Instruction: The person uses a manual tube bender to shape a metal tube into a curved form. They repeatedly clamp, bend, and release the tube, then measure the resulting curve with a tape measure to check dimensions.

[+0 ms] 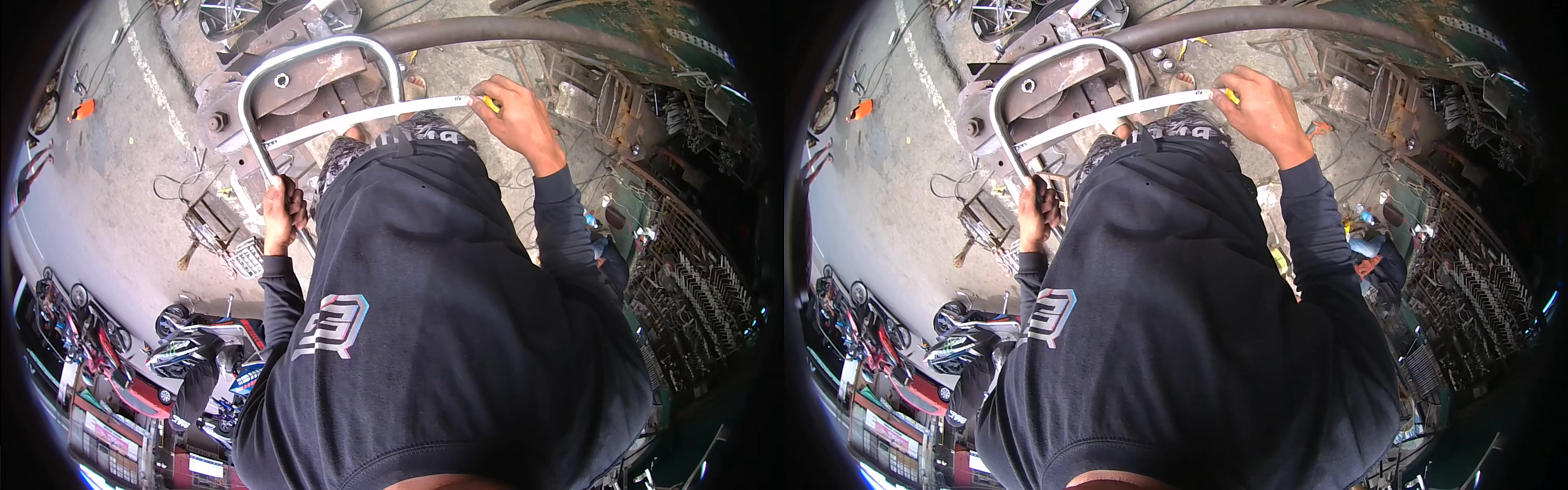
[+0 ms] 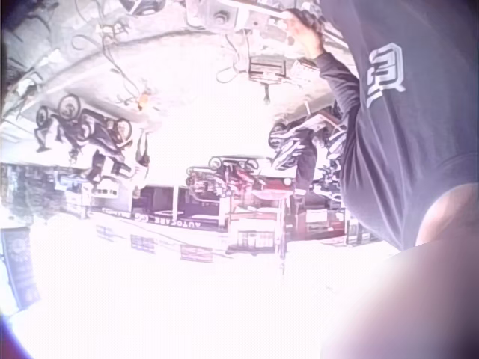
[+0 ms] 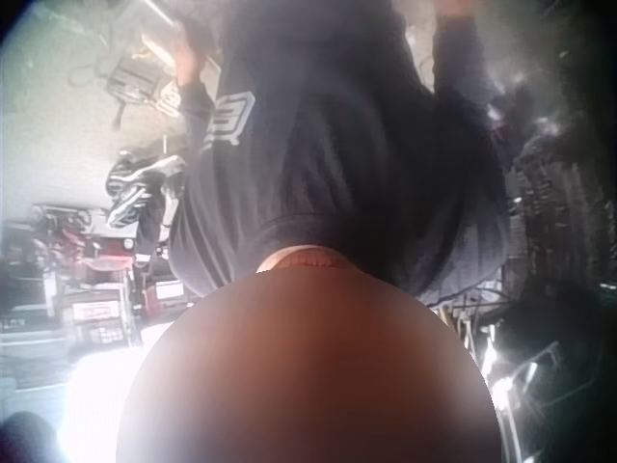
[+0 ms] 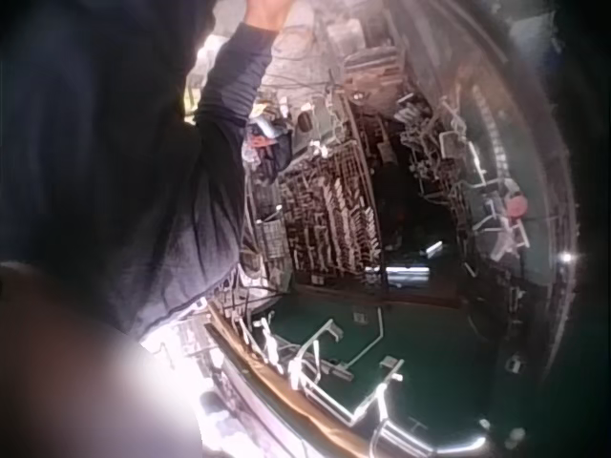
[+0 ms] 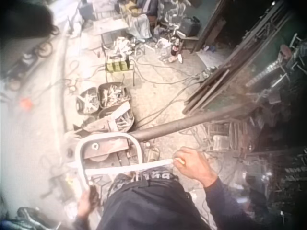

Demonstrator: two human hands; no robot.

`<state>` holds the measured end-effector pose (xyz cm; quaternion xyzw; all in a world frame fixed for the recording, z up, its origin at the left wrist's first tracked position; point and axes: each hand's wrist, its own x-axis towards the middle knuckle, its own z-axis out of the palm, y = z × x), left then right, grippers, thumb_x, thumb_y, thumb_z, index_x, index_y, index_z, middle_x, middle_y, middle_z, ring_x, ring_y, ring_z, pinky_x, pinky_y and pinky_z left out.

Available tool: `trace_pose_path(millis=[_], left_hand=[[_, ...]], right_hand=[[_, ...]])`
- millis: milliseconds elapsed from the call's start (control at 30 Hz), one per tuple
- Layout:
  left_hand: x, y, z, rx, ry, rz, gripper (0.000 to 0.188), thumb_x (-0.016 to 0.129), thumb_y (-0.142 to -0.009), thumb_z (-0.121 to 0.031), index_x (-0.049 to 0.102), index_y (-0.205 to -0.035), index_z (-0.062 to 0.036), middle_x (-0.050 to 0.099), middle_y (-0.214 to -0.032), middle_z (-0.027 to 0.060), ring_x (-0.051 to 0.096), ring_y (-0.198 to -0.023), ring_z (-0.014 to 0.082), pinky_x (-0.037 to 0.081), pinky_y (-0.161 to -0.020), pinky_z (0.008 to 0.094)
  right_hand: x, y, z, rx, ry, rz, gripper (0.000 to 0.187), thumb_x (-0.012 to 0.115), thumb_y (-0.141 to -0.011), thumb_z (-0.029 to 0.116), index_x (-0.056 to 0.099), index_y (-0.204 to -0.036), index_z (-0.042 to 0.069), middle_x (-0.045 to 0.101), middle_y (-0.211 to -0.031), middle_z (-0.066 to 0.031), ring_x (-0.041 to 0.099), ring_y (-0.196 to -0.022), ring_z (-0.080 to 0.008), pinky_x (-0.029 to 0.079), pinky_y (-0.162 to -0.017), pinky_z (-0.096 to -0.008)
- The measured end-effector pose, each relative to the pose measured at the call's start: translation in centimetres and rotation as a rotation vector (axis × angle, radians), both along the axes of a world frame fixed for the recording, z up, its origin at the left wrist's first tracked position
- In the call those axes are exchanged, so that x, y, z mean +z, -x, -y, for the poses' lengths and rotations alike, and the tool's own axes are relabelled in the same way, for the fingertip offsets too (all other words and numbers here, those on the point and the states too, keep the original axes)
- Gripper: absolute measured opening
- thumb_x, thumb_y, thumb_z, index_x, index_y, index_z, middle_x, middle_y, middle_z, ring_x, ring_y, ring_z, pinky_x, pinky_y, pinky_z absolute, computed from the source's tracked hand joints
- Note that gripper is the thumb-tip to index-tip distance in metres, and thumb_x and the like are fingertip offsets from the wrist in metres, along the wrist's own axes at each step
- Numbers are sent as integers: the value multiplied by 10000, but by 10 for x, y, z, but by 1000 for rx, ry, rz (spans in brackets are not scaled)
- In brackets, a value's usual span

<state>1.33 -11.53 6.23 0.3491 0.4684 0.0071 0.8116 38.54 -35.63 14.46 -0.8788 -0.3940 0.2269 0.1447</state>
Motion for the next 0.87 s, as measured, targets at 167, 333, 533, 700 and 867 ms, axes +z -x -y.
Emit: trace_pose_path(millis=[167,333,533,700,867], left_hand=[[0,1,-1,-45,-26,-11,426,399,-1066,-519,396,-826,-168,310,-597,-38,265,-417,83,243,-355,251],[1,0,-1,-23,-28,14,458,407,-1067,-515,368,-794,-150,293,-568,-45,265,-399,70,251,-351,244],[-1,2,-4,-34,12,22,423,408,-1073,-493,387,-815,-158,342,-606,-30,274,-413,77,248,-347,245],[-2,4,-3,-33,-12,30,432,423,-1068,-496,379,-809,-153,324,-587,-37,267,-409,75,245,-341,241],[0,1,-3,-46,-9,14,441,430,-1062,-510,375,-802,-158,315,-583,-42,266,-399,77,248,-340,251]], right_hand=[[0,-1,-1,9,-8,2,197,678,-907,286,711,-990,110,665,-942,-58,670,-875,-327,543,-743,-437],[0,-2,-2,13,1,4,195,678,-901,284,710,-988,112,654,-920,-63,666,-869,-326,539,-740,-442],[2,-2,-4,0,6,-15,181,678,-900,280,712,-974,119,638,-886,-57,659,-834,-314,526,-712,-443],[2,-2,-6,6,-4,-5,179,674,-903,281,714,-962,117,637,-880,-56,655,-821,-309,521,-706,-438],[3,-1,-8,6,35,-10,182,678,-908,286,721,-974,122,647,-890,-62,667,-833,-298,525,-711,-433]])
